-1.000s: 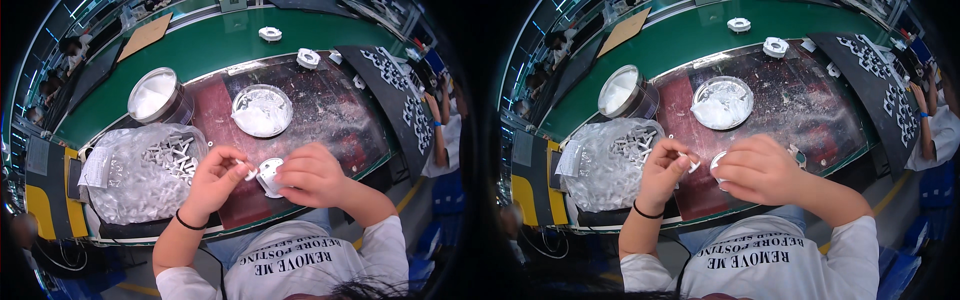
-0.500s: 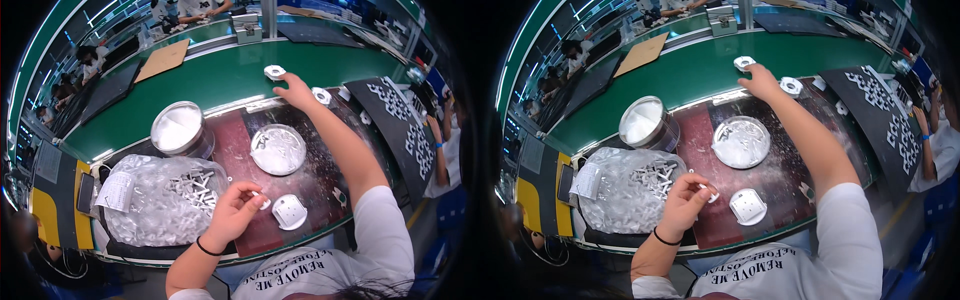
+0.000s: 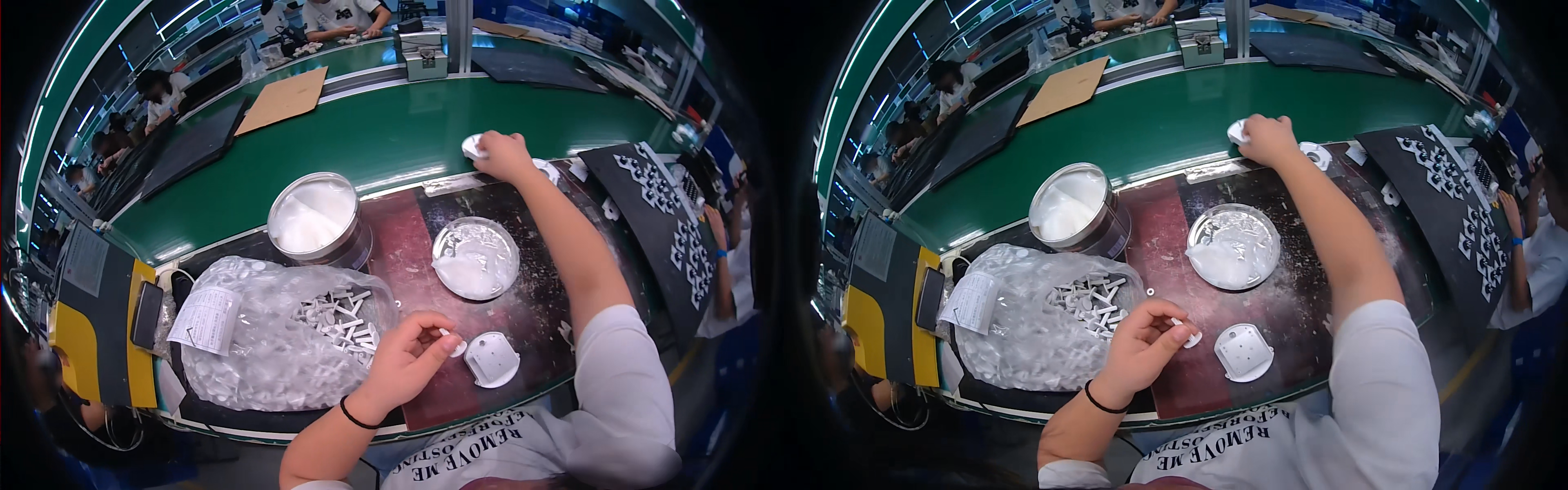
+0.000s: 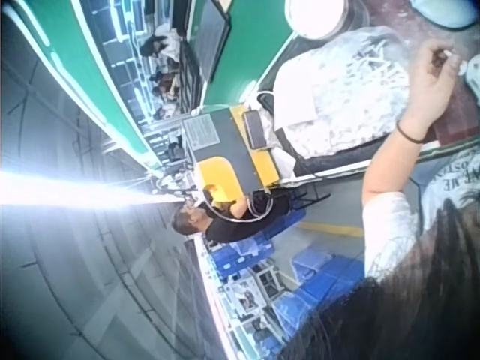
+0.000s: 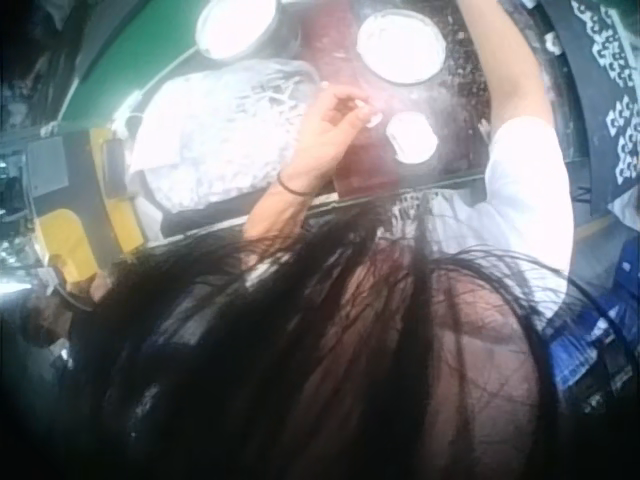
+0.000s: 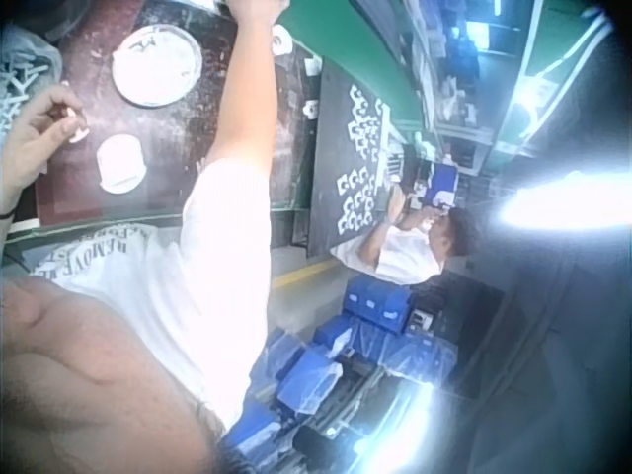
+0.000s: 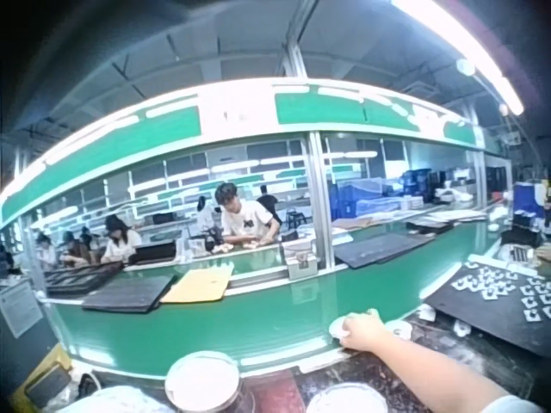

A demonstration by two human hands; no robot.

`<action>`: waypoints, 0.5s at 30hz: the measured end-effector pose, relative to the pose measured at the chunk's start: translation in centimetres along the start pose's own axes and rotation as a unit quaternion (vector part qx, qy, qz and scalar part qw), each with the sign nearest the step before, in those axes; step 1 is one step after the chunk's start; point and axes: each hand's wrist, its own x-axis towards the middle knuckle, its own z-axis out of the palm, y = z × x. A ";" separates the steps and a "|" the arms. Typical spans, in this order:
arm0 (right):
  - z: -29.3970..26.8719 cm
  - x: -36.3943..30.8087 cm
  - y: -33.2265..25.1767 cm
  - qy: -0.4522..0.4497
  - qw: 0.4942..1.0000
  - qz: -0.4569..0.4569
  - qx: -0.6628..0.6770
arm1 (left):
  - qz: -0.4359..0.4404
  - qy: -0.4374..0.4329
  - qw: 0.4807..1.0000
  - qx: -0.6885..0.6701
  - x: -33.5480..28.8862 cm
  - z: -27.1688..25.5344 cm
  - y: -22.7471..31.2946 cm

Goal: The person applies a white paste to small white cylindrical parts and inserts them into holes on square white plastic plates. They handle the parts one at a time, pressing them into place and stacking the finished plates on the table.

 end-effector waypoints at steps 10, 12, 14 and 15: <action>-5.3 -12.7 7.6 -0.050 0.998 0.041 0.016 | -0.001 -0.002 1.000 0.029 1.0 -0.2 -0.7; -6.4 -14.6 7.1 -0.021 0.998 0.037 -0.045 | 0.007 0.000 0.999 0.032 0.9 -0.4 -0.6; -6.6 -16.8 5.9 0.103 0.991 0.001 -0.085 | 0.003 0.015 1.000 -0.004 0.7 -0.1 -0.4; -7.0 -17.0 4.6 0.124 0.991 -0.046 -0.024 | -0.002 0.027 0.999 -0.023 0.6 0.0 -0.6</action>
